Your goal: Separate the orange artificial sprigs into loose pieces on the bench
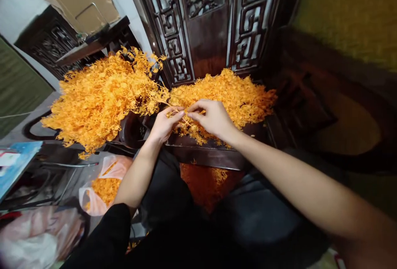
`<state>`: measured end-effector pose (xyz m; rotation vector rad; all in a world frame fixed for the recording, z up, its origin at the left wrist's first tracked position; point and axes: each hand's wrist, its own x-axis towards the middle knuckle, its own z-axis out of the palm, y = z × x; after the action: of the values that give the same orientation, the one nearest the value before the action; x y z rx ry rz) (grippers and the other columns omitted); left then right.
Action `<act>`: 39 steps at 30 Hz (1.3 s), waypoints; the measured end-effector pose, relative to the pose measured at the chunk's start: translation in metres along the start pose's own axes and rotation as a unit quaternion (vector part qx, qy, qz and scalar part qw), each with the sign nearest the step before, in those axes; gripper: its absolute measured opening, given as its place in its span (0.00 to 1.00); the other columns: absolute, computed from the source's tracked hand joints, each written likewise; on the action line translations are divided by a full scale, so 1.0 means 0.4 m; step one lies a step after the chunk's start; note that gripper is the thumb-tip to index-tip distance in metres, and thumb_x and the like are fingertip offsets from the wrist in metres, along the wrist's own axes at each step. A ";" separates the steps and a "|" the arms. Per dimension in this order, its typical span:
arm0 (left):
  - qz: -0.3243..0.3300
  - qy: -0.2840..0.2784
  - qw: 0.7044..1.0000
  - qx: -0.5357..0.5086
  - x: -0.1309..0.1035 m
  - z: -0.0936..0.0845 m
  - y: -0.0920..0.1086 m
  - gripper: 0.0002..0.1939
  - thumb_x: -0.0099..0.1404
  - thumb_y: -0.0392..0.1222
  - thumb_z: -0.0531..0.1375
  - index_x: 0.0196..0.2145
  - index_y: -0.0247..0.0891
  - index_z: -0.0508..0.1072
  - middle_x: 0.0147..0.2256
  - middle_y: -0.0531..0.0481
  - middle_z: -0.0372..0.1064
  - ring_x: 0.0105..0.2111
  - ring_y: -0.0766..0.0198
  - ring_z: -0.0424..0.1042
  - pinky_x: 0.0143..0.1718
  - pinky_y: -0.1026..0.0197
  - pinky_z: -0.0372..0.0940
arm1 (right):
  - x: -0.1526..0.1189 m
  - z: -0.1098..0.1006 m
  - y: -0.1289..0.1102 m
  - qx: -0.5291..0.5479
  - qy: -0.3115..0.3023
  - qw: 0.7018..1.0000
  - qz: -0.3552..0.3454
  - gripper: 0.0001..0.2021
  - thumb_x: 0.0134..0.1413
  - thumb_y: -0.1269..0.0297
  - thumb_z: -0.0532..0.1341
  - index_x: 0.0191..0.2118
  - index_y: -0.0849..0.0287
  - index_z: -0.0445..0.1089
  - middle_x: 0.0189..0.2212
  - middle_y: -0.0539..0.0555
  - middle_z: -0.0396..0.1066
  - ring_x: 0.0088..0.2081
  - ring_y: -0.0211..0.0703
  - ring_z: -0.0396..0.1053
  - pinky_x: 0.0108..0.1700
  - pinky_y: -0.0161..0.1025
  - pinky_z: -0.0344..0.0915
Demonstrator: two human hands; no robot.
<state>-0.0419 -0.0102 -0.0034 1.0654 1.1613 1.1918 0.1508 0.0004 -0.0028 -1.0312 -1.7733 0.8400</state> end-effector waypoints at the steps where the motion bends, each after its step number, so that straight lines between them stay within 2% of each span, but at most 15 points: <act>1: -0.005 0.000 1.000 -0.009 -0.001 -0.003 -0.001 0.22 0.49 0.49 0.78 0.38 0.36 0.80 0.28 0.54 0.73 0.27 0.69 0.72 0.31 0.64 0.67 | 0.001 -0.004 -0.004 -0.006 -0.009 1.000 -0.009 0.06 0.57 0.64 0.69 0.40 0.59 0.81 0.36 0.55 0.79 0.38 0.47 0.76 0.44 0.45 0.71; 4: 0.003 0.004 0.999 -0.049 -0.001 -0.002 0.005 0.24 0.47 0.47 0.79 0.39 0.36 0.79 0.28 0.54 0.72 0.27 0.69 0.72 0.31 0.64 0.69 | 0.005 -0.018 -0.012 -0.037 -0.044 0.996 -0.062 0.08 0.55 0.63 0.71 0.41 0.57 0.80 0.39 0.56 0.78 0.41 0.48 0.76 0.48 0.47 0.71; 8: -0.010 -0.015 0.994 -0.108 -0.007 0.004 0.021 0.26 0.45 0.41 0.80 0.41 0.35 0.78 0.37 0.50 0.77 0.34 0.66 0.77 0.40 0.61 0.72 | 0.008 -0.030 -0.010 -0.057 -0.045 0.992 -0.101 0.03 0.58 0.65 0.69 0.36 0.57 0.77 0.51 0.57 0.78 0.51 0.52 0.76 0.55 0.49 0.70; 10: -0.026 -0.035 0.993 -0.107 -0.011 0.005 0.026 0.26 0.44 0.40 0.80 0.39 0.34 0.77 0.38 0.49 0.78 0.34 0.66 0.77 0.42 0.60 0.72 | 0.008 -0.031 -0.007 -0.056 -0.058 0.991 -0.103 0.04 0.60 0.65 0.67 0.40 0.57 0.77 0.50 0.56 0.78 0.50 0.50 0.77 0.54 0.47 0.70; 13: -0.033 -0.049 0.995 -0.081 -0.015 0.008 0.026 0.25 0.43 0.45 0.80 0.36 0.33 0.77 0.35 0.50 0.77 0.32 0.68 0.75 0.40 0.62 0.72 | 0.008 -0.031 -0.004 -0.080 -0.084 0.982 -0.147 0.11 0.61 0.64 0.67 0.49 0.56 0.77 0.46 0.56 0.79 0.47 0.49 0.76 0.53 0.47 0.70; 16: -0.022 -0.047 0.997 -0.052 -0.019 0.010 0.024 0.25 0.45 0.50 0.79 0.33 0.34 0.75 0.33 0.53 0.74 0.31 0.69 0.74 0.36 0.63 0.73 | 0.010 -0.032 0.002 -0.101 -0.073 0.978 -0.169 0.10 0.62 0.62 0.66 0.47 0.56 0.79 0.43 0.58 0.77 0.44 0.50 0.75 0.49 0.47 0.70; 19: -0.024 -0.073 0.997 0.007 -0.023 0.010 0.019 0.26 0.47 0.52 0.78 0.35 0.36 0.74 0.31 0.54 0.74 0.31 0.68 0.75 0.32 0.63 0.74 | 0.010 -0.032 0.005 -0.083 -0.037 0.984 -0.153 0.06 0.61 0.64 0.66 0.39 0.58 0.80 0.42 0.58 0.77 0.43 0.49 0.75 0.48 0.46 0.70; 21: -0.011 -0.074 0.996 0.039 -0.024 0.013 0.016 0.27 0.47 0.54 0.78 0.35 0.36 0.73 0.27 0.55 0.74 0.26 0.68 0.74 0.26 0.65 0.72 | 0.008 -0.028 0.001 -0.048 -0.030 0.990 -0.130 0.05 0.60 0.65 0.66 0.37 0.58 0.79 0.42 0.57 0.79 0.44 0.49 0.76 0.49 0.46 0.70; 24: 0.021 -0.057 0.997 0.053 -0.029 0.022 0.020 0.26 0.50 0.58 0.76 0.31 0.36 0.71 0.19 0.58 0.68 0.16 0.73 0.65 0.17 0.70 0.59 | 0.004 -0.016 -0.013 0.008 -0.026 0.998 -0.055 0.06 0.57 0.62 0.68 0.34 0.58 0.80 0.36 0.56 0.80 0.39 0.48 0.77 0.45 0.46 0.71; 27: 0.007 -0.074 0.997 0.022 -0.040 0.025 0.040 0.26 0.50 0.54 0.77 0.29 0.38 0.67 0.18 0.59 0.66 0.14 0.76 0.59 0.14 0.71 0.50 | 0.014 -0.025 -0.024 0.092 -0.022 0.995 0.044 0.10 0.52 0.57 0.73 0.32 0.60 0.80 0.29 0.56 0.79 0.32 0.47 0.77 0.38 0.46 0.73; 29: -0.036 -0.097 0.995 -0.003 -0.048 0.014 0.054 0.27 0.47 0.49 0.78 0.27 0.39 0.64 0.19 0.58 0.67 0.15 0.76 0.58 0.15 0.71 0.47 | 0.036 -0.067 -0.016 0.146 0.036 0.985 0.082 0.11 0.51 0.58 0.74 0.31 0.62 0.79 0.28 0.57 0.78 0.29 0.46 0.77 0.35 0.45 0.75; 32: -0.097 -0.106 0.989 -0.022 -0.050 -0.010 0.061 0.27 0.45 0.43 0.79 0.25 0.38 0.62 0.21 0.56 0.68 0.15 0.77 0.57 0.15 0.71 0.44 | 0.086 -0.170 0.026 0.172 0.254 0.948 0.085 0.05 0.56 0.70 0.70 0.35 0.68 0.78 0.33 0.63 0.79 0.31 0.43 0.77 0.37 0.44 0.74; 34: -0.099 -0.094 0.990 -0.040 -0.044 -0.018 0.056 0.25 0.46 0.44 0.79 0.25 0.37 0.64 0.22 0.55 0.69 0.16 0.77 0.59 0.16 0.71 0.46 | 0.115 -0.223 0.068 0.157 0.312 0.931 0.110 0.08 0.59 0.75 0.65 0.44 0.74 0.77 0.36 0.67 0.79 0.31 0.40 0.77 0.38 0.45 0.72; 36: -0.083 -0.087 0.991 -0.062 -0.035 -0.011 0.048 0.22 0.48 0.45 0.78 0.27 0.35 0.69 0.25 0.53 0.70 0.20 0.76 0.63 0.17 0.71 0.49 | 0.129 -0.236 0.107 0.126 0.261 0.946 0.146 0.14 0.60 0.78 0.63 0.51 0.77 0.75 0.34 0.67 0.79 0.30 0.41 0.77 0.39 0.47 0.72; 39: -0.073 -0.081 0.990 -0.086 -0.027 0.009 0.039 0.18 0.51 0.45 0.77 0.34 0.33 0.77 0.31 0.50 0.72 0.25 0.75 0.67 0.21 0.71 0.55 | 0.128 -0.193 0.142 -0.010 0.128 0.984 0.122 0.14 0.55 0.78 0.66 0.47 0.70 0.80 0.39 0.66 0.79 0.39 0.51 0.78 0.48 0.55 0.72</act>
<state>-0.0401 -0.0196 0.0136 0.9126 0.9743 1.0495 0.2257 0.0792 -0.0046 -1.3269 -1.4601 0.7988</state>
